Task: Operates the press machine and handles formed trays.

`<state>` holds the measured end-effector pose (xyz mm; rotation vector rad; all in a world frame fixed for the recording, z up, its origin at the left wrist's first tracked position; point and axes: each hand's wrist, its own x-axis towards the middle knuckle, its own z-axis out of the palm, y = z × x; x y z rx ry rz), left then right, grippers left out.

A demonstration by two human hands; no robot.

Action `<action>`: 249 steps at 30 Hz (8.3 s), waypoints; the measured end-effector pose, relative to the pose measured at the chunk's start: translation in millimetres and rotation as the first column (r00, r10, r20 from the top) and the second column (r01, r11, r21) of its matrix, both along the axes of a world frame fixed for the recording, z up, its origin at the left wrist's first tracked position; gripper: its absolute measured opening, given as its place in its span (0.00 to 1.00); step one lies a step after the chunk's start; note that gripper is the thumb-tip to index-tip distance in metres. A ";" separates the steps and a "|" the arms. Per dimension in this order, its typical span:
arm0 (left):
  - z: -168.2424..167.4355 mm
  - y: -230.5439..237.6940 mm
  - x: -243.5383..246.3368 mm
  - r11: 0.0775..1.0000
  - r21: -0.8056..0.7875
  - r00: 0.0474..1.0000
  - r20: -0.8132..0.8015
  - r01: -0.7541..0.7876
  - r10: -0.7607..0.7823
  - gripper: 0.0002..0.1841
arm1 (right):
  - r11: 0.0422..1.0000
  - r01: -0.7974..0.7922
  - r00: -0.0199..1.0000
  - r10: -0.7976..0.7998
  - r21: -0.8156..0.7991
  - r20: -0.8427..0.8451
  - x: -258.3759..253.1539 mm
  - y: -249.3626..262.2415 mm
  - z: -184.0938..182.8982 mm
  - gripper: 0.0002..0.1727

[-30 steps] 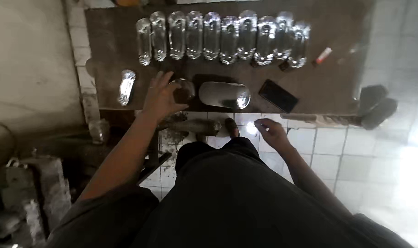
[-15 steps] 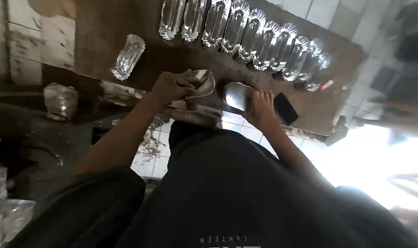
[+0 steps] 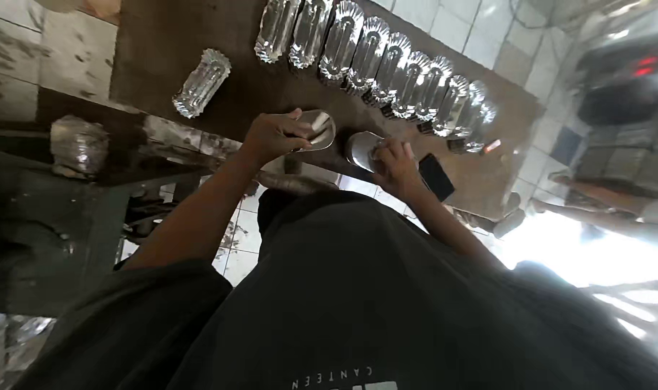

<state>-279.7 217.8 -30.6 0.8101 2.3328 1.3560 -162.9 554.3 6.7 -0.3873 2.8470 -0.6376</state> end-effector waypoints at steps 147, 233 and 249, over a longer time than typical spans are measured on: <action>-65.1 -271.2 656.8 0.057 -0.356 -0.198 0.637 -0.933 0.745 0.22 | 0.497 -0.856 0.465 0.861 0.142 -0.209 18.1 -748.6 -56.3 0.35; 9.8 -1.5 3.5 0.995 -0.100 0.996 0.086 0.027 -0.018 0.10 | 0.818 0.564 0.590 -0.302 -0.113 0.749 176.6 65.3 -44.1 0.24; 75.0 -11.3 72.6 0.830 -0.190 0.848 -0.209 -0.524 0.488 0.20 | 0.844 0.021 0.943 0.161 -0.536 0.290 -22.5 48.8 3.1 0.18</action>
